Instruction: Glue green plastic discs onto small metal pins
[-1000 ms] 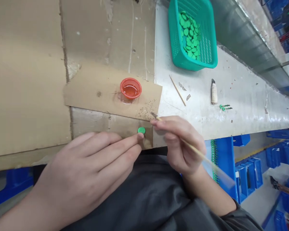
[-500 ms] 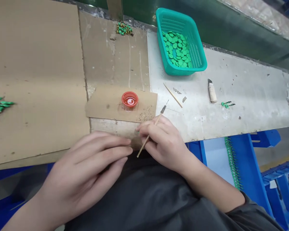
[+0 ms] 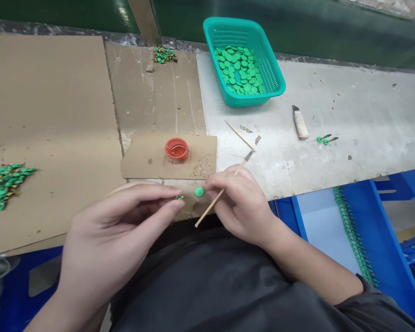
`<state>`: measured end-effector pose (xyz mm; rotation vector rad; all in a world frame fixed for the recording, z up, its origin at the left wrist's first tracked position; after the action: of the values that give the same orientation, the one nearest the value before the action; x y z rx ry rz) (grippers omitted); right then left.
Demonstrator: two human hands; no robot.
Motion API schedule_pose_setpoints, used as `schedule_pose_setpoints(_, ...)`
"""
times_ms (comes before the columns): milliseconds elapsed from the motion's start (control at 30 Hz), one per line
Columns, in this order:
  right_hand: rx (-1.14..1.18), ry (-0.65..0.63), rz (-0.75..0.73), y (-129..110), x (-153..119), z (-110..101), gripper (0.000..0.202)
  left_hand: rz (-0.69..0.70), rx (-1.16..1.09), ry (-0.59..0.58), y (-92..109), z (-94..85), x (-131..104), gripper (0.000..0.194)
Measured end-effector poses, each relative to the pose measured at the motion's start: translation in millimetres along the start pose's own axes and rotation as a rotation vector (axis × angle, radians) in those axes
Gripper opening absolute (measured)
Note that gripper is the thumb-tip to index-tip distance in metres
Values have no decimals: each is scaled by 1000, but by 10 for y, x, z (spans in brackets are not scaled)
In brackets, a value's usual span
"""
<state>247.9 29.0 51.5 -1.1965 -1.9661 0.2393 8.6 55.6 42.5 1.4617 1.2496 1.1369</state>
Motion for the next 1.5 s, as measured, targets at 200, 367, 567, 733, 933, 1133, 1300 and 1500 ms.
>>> schedule_pose_setpoints(200, 140, -59, 65, 87, -10, -268, 45, -139, -36, -68, -69, 179, 133, 21)
schedule_pose_setpoints(367, 141, 17, 8, 146, 28, -243, 31, -120, 36, -44, -40, 209, 89, 16)
schedule_pose_setpoints(567, 239, 137, 110, 255, -57, -123, 21, -20, 156, -61, 42, 279, 27, 11)
schedule_pose_setpoints(733, 120, 183, 130, 258, -141, -231, 26, 34, 267, -74, 70, 308, 3, 11)
schedule_pose_setpoints(933, 140, 181, 170, 269, -138, -283, 17, 119, 307, -146, 25, 295, 37, 15)
schedule_pose_setpoints(1133, 180, 174, 185, 273, -144, -274, 17, 163, 327, -152, 47, 323, 45, 18)
schedule_pose_setpoints(1300, 190, 126, 195, 258, -142, -318, 8, 254, 360, -165, 78, 328, 7, 17)
schedule_pose_setpoints(1500, 55, 46, 161, 256, -183, -506, 6, 440, 431, -209, 127, 365, -49, 32)
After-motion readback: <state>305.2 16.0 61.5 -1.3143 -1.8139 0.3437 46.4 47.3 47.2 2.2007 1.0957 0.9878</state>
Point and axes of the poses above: each hand's wrist, its own x-axis towards the middle knuckle, its own z-axis out of the palm, y = z × x, the point moved 6 cm from there along x, towards the middle knuckle, and after that the axes turned 9 degrees about -x, right-handed, at the moved point
